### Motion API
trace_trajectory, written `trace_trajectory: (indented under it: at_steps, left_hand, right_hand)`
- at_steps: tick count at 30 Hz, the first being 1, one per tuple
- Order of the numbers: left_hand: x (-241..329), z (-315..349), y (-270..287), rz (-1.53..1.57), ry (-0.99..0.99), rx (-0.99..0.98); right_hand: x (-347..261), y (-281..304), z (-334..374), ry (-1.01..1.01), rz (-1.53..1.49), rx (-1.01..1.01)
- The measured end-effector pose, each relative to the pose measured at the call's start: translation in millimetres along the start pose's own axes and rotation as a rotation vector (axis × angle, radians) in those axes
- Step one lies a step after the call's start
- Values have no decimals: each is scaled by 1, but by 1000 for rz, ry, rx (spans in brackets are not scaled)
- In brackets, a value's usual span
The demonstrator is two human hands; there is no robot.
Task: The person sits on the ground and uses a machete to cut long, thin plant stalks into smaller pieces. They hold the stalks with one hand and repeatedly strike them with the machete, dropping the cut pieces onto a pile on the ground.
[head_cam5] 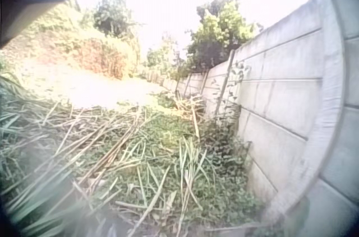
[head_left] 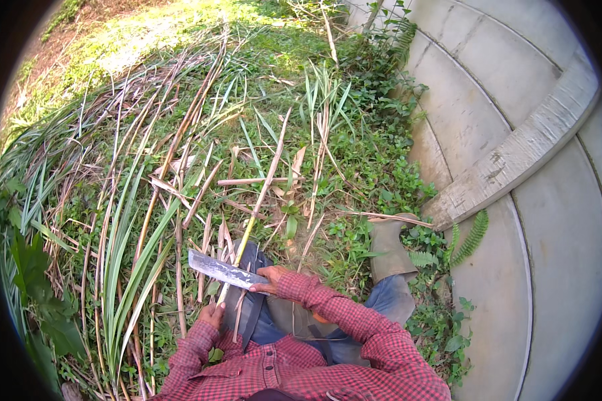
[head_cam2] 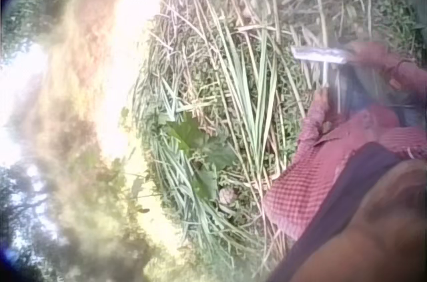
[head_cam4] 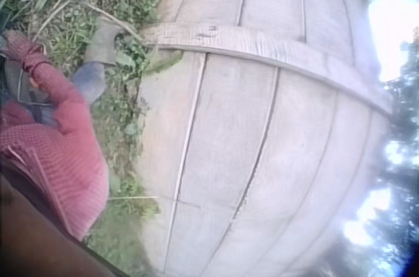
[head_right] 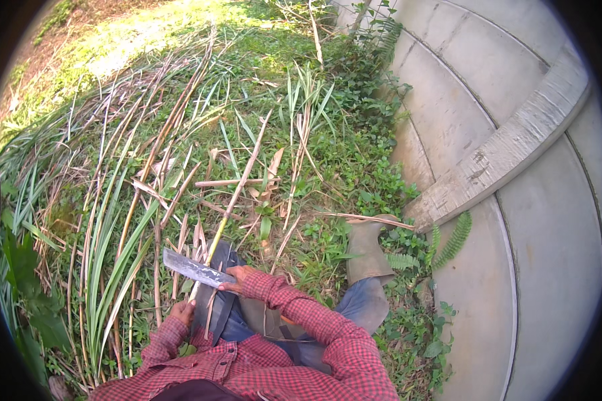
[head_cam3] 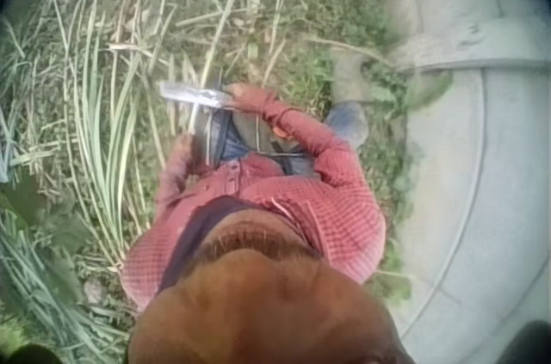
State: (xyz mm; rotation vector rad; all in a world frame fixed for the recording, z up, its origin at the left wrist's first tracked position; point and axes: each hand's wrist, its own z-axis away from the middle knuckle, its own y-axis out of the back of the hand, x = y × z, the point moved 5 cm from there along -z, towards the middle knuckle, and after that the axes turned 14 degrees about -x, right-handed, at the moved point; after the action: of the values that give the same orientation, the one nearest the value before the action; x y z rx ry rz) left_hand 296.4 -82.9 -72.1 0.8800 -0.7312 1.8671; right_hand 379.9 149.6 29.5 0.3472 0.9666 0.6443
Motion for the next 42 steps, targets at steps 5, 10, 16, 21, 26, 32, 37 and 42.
trace_trajectory:
  at_steps: [5, 10, 16, 21, 26, 32, 37, 42]
  left_hand:
    - [17, 18, -2, 29, 43, -8]
    - [29, 15, -3, 23, -26, 12]
    - [31, 16, -2, -77, 1, 48]
    - [29, 16, -10, -42, 24, -1]
    - [36, 27, -13, 230, 114, -110]
    - [39, 55, -7, 353, 304, -158]
    - [59, 64, -14, 395, 384, -250]
    - [47, 63, -1, 404, 420, -178]
  right_hand:
    - [24, 40, -5, -149, -181, 136]
    - [36, 53, -12, -163, -214, 247]
    - [-3, 10, -2, -53, -14, -86]
    - [81, 74, -26, -244, -321, 351]
    - [53, 41, -22, -131, -312, 191]
    - [48, 49, -18, -96, -132, 193]
    - [116, 110, -28, -295, -432, 455]
    - [27, 35, -17, -27, -159, 40]
